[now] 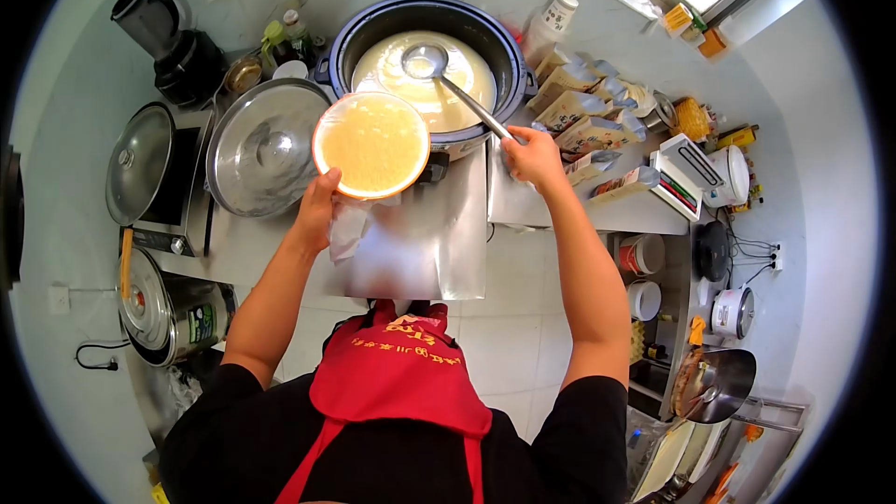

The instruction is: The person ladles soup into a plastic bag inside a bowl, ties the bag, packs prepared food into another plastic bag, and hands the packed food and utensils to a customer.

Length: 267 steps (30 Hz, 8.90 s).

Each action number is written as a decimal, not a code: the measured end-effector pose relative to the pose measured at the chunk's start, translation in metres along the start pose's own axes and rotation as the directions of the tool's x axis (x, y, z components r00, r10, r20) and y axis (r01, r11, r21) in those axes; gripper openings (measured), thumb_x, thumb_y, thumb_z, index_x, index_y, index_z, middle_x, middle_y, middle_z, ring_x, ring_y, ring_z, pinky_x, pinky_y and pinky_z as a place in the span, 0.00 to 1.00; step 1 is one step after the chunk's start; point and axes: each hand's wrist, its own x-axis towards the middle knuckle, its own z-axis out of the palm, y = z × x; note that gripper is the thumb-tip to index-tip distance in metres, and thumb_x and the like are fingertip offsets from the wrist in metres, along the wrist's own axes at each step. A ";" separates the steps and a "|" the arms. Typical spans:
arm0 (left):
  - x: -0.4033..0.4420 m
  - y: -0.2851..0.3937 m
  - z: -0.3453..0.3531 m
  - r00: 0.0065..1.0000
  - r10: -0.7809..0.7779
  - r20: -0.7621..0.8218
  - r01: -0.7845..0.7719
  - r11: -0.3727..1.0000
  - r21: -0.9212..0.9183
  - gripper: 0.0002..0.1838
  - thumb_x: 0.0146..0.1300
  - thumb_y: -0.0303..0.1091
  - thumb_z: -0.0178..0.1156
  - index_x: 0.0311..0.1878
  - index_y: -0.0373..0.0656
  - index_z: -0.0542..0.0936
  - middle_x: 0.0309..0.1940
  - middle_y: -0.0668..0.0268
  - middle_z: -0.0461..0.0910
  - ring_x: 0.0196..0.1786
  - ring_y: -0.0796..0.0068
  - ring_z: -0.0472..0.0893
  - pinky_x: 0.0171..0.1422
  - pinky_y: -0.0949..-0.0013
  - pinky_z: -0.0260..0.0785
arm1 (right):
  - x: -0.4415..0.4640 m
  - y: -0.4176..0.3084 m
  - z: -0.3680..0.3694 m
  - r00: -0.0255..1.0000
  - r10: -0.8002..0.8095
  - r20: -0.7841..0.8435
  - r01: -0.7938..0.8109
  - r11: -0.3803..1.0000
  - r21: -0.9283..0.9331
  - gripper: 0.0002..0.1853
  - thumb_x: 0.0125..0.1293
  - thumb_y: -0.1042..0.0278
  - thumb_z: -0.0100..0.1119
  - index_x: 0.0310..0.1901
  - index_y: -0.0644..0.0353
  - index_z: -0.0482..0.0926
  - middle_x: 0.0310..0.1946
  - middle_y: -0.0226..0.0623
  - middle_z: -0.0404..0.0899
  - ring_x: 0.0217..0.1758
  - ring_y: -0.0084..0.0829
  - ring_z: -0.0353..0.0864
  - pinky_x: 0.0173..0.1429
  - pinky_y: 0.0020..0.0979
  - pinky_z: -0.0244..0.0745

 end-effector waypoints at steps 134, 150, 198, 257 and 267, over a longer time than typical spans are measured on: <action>-0.047 -0.152 0.016 0.993 0.113 -0.022 -0.055 0.629 0.775 0.10 0.64 0.25 0.58 0.48 0.36 0.81 0.38 0.68 0.79 0.36 0.81 0.75 0.42 0.76 0.69 | -0.136 0.118 0.167 0.954 0.088 0.285 -0.243 0.783 0.573 0.10 0.62 0.67 0.61 0.43 0.61 0.80 0.35 0.27 0.79 0.30 0.17 0.71 0.32 0.22 0.63; -0.021 -0.077 0.007 0.988 -0.148 -0.031 0.150 0.932 0.329 0.20 0.65 0.25 0.59 0.60 0.35 0.70 0.47 0.61 0.79 0.40 0.80 0.78 0.45 0.76 0.72 | -0.137 0.096 0.156 0.880 -0.018 0.474 -0.393 0.531 0.750 0.18 0.64 0.63 0.63 0.51 0.60 0.73 0.40 0.31 0.77 0.42 0.26 0.78 0.48 0.30 0.76; -0.013 -0.148 -0.007 0.944 -0.006 -0.329 0.116 0.941 0.316 0.11 0.64 0.38 0.63 0.37 0.38 0.80 0.28 0.66 0.82 0.28 0.77 0.78 0.33 0.68 0.71 | -0.110 0.134 0.200 0.986 0.129 -0.107 -0.029 0.761 0.648 0.15 0.61 0.60 0.69 0.29 0.63 0.78 0.23 0.29 0.78 0.25 0.20 0.72 0.30 0.26 0.69; -0.030 -0.079 -0.110 0.709 0.371 -0.599 0.242 0.671 0.701 0.17 0.67 0.41 0.56 0.31 0.35 0.72 0.23 0.55 0.75 0.27 0.63 0.74 0.35 0.61 0.66 | -0.139 0.058 0.116 0.853 0.138 0.503 -0.470 0.620 0.628 0.19 0.64 0.64 0.61 0.51 0.68 0.73 0.37 0.36 0.78 0.35 0.23 0.75 0.40 0.26 0.71; -0.009 -0.103 -0.038 0.826 0.402 -0.394 0.066 0.626 0.777 0.12 0.66 0.35 0.57 0.36 0.35 0.72 0.26 0.51 0.78 0.28 0.57 0.78 0.34 0.58 0.68 | -0.217 -0.060 0.031 0.862 -0.001 0.507 -0.290 0.820 0.494 0.23 0.65 0.68 0.58 0.58 0.71 0.70 0.39 0.37 0.78 0.36 0.24 0.77 0.43 0.26 0.72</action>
